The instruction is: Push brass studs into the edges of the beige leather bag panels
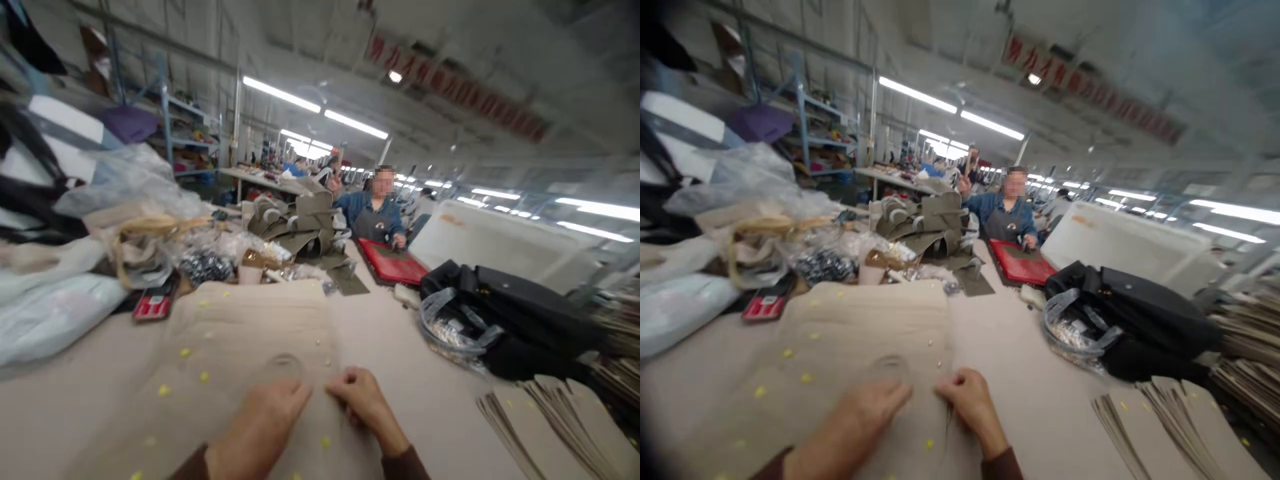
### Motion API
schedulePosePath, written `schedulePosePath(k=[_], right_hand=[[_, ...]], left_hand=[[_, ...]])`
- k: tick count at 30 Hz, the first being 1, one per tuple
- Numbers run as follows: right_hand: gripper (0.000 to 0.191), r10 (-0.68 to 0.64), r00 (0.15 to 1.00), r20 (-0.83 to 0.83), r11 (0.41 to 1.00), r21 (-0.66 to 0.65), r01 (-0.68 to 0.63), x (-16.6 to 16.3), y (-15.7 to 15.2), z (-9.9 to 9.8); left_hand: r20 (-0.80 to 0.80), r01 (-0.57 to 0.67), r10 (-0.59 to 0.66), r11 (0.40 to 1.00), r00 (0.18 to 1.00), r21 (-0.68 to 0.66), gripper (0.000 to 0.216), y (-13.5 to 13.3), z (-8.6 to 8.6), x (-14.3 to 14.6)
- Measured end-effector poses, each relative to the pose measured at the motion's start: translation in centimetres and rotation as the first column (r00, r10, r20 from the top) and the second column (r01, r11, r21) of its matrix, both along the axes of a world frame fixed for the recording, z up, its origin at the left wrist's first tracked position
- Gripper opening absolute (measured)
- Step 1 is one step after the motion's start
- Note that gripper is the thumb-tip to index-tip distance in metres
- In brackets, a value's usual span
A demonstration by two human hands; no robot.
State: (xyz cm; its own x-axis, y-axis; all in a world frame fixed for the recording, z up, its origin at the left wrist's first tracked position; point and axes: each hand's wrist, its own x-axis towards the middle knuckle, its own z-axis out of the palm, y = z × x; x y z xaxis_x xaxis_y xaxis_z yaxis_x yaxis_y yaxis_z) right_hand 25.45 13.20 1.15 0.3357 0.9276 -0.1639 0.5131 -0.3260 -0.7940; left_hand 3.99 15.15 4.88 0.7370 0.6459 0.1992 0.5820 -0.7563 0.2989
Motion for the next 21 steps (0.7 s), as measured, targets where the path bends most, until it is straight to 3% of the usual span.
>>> schedulePosePath(k=[2, 4, 7, 10, 12, 16, 19, 21], right_hand=[[0.028, 0.01, 1.0, -0.021, 1.0, -0.012, -0.01, 0.7, -0.3, -0.5], [0.03, 0.03, 1.0, 0.011, 0.994, 0.109, -0.031, 1.5, -0.4, 0.0], [0.029, 0.122, 0.99, 0.075, 0.966, 0.22, -0.135, 1.5, -0.5, 2.0], [0.026, 0.28, 0.937, 0.21, 0.922, 0.214, -0.324, -0.2, 0.0, 3.7], [0.025, 0.376, 0.859, 0.347, 0.859, 0.216, -0.463, -1.9, 0.7, 4.0], [0.023, 0.443, 0.658, 0.609, 0.735, 0.173, -0.656, -5.4, 2.3, 3.3], [0.02, 0.416, 0.533, 0.737, 0.721, 0.089, -0.687, -7.4, 3.1, 2.9], [0.02, 0.411, 0.477, 0.777, 0.73, 0.033, -0.682, -8.1, 3.3, 2.9]], left_hand=[[-0.009, -0.013, 0.013, 0.999, 1.0, 0.043, 0.033, 0.5, 1.7, -2.7], [0.051, -0.079, 0.072, 0.987, 0.996, 0.137, 0.038, 1.4, 3.5, -6.6], [0.038, -0.304, 0.304, 0.92, 0.952, 0.249, 0.038, 2.4, 4.8, -13.6], [-0.107, -0.538, 0.588, 0.788, 0.802, 0.301, 0.051, 2.4, 3.8, -19.8], [-0.193, -0.605, 0.678, 0.726, 0.71, 0.326, 0.053, 1.8, 2.6, -22.8], [-0.28, -0.601, 0.637, 0.771, 0.718, 0.214, 0.051, -0.2, 0.8, -26.3], [-0.164, -0.638, 0.668, 0.743, 0.726, 0.2, 0.053, -3.0, 0.4, -27.3], [-0.118, -0.659, 0.668, 0.744, 0.735, 0.11, 0.058, -6.2, -0.1, -27.4]])
